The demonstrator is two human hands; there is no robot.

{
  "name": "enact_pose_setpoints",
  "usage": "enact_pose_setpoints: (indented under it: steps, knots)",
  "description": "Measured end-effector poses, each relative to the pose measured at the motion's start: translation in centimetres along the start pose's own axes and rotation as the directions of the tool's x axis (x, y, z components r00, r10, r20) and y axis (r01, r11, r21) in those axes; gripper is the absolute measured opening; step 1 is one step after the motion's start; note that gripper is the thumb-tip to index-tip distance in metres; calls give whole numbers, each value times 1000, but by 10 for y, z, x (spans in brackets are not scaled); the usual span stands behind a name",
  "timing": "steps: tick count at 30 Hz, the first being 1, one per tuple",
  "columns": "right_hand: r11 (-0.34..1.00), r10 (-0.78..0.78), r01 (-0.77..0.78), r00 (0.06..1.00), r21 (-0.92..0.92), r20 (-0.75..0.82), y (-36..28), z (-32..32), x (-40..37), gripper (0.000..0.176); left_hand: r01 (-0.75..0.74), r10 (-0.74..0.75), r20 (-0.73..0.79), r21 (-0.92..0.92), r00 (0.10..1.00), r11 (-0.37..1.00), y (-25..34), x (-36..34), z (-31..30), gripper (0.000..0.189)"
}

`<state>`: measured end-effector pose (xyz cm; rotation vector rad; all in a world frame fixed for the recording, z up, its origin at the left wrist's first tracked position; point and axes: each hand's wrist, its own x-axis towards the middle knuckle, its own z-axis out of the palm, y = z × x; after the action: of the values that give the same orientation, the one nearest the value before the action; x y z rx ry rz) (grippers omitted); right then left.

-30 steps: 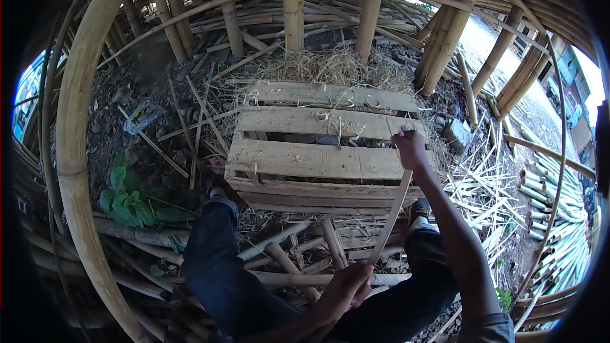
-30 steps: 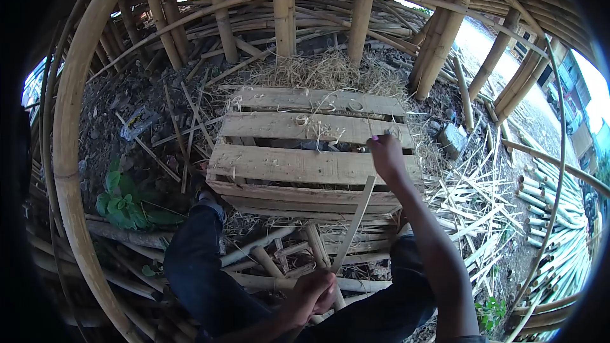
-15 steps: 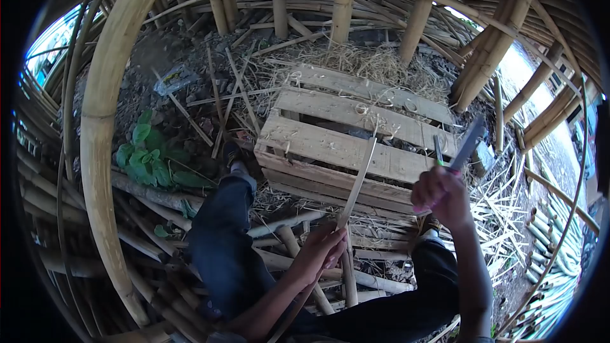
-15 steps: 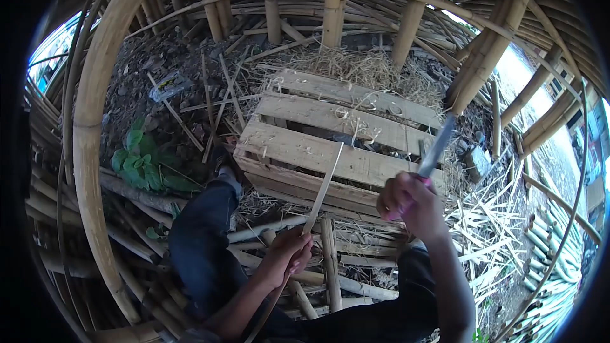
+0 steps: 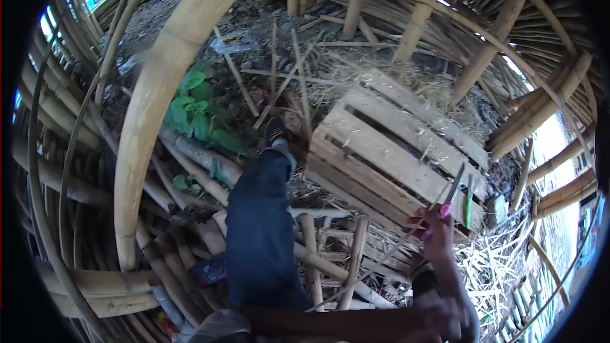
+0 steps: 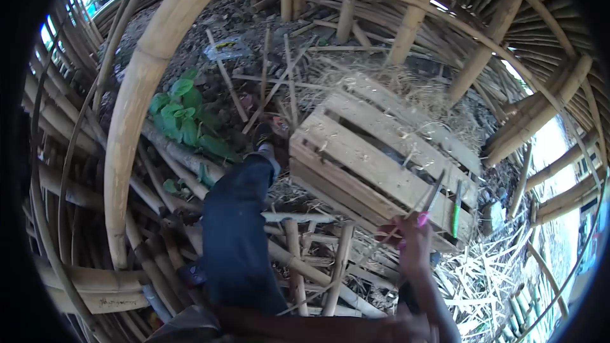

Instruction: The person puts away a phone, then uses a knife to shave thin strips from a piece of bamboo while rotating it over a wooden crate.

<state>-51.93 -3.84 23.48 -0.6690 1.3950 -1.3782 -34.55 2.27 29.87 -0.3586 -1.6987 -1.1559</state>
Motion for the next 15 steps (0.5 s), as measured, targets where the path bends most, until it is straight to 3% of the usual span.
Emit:
enact_pose_setpoints:
  steps: [1,2,3,4,5,6,7,10,12,14,15]
  knots:
    - [1000,-1,2,1000,15,-29,2,-13,4,9,-64,70,3,-371,998,926,17,17,2,28]
    - [1000,1,0,1000,25,-15,8,-10,14,10,-9,12,1,-582,1000,813,24,15,2,29]
    - [999,-9,9,1000,36,-18,7,-8,13,10,65,-62,34,-780,998,623,26,15,8,31]
    - [1000,-7,7,1000,28,2,6,-10,12,10,109,-159,59,-939,985,327,23,9,12,32]
    - [1000,-3,3,1000,23,-7,5,-12,13,11,71,-260,75,-997,963,-26,15,3,18,34]
    - [1000,4,-3,1000,24,-20,5,-14,11,11,-39,-356,59,-964,933,-262,6,-4,20,36]
    - [1000,-7,7,1000,20,-23,3,-13,8,11,-158,-438,13,-923,899,-351,-3,-10,19,38]
    - [1000,-15,14,992,-2,-128,0,-21,8,10,-492,-662,-146,-786,735,-373,-32,-33,15,44]
    - [997,-71,71,997,4,-26,-2,-28,10,11,-604,-758,-208,-743,619,-289,-45,-47,10,49]
    - [1000,-28,27,996,-12,-85,-5,-31,11,11,-632,-781,-241,-738,576,-238,-45,-52,1,53]
    - [999,-47,48,996,8,-80,-6,-30,9,10,-604,-729,-249,-748,638,-273,-40,-50,-5,56]
